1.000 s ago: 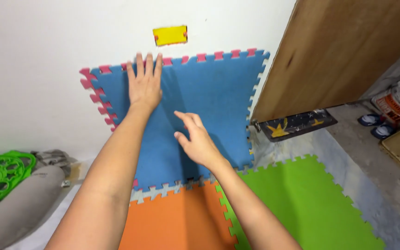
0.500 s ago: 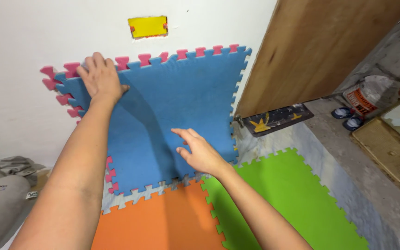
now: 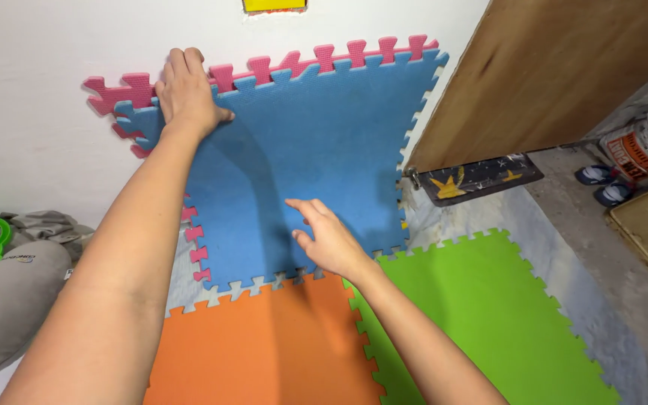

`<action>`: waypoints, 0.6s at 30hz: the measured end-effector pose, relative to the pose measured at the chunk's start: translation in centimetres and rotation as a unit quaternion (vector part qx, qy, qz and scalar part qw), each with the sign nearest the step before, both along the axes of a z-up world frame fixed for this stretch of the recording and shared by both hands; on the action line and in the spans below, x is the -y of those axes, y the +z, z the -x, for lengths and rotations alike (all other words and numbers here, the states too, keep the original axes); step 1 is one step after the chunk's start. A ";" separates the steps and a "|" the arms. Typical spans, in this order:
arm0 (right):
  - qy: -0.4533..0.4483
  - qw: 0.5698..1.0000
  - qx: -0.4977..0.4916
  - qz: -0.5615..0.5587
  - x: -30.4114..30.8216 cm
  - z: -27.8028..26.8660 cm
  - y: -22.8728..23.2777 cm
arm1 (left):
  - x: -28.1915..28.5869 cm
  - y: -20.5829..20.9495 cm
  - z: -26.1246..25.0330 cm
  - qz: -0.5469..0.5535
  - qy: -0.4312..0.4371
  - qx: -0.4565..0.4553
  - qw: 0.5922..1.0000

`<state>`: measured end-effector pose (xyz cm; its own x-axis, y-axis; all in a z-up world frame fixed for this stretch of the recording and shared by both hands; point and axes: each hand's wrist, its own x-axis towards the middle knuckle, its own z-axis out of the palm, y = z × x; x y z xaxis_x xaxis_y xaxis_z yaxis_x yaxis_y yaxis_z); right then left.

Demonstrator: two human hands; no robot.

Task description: The person assembles interlocking foam floor mats by connecting orange, green, pink, and blue tiles on the floor. They then move a large water bottle and a plastic container onto the newly laid mats.

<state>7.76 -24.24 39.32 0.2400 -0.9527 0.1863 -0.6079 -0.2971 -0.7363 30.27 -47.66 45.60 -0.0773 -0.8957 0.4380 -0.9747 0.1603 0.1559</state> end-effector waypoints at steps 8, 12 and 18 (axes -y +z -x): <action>-0.085 0.990 0.102 -0.046 -2.6 -0.1 -8.1 | -6.6 -8.7 2.6 -0.227 -0.117 0.192 0.947; -0.230 0.907 0.283 -0.212 -5.5 -0.9 -10.3 | -15.9 -18.2 2.4 -0.299 -0.247 0.077 0.919; -0.443 0.665 0.560 -0.221 -11.2 2.9 -16.2 | -31.0 -26.0 8.5 -0.311 -0.304 0.006 0.901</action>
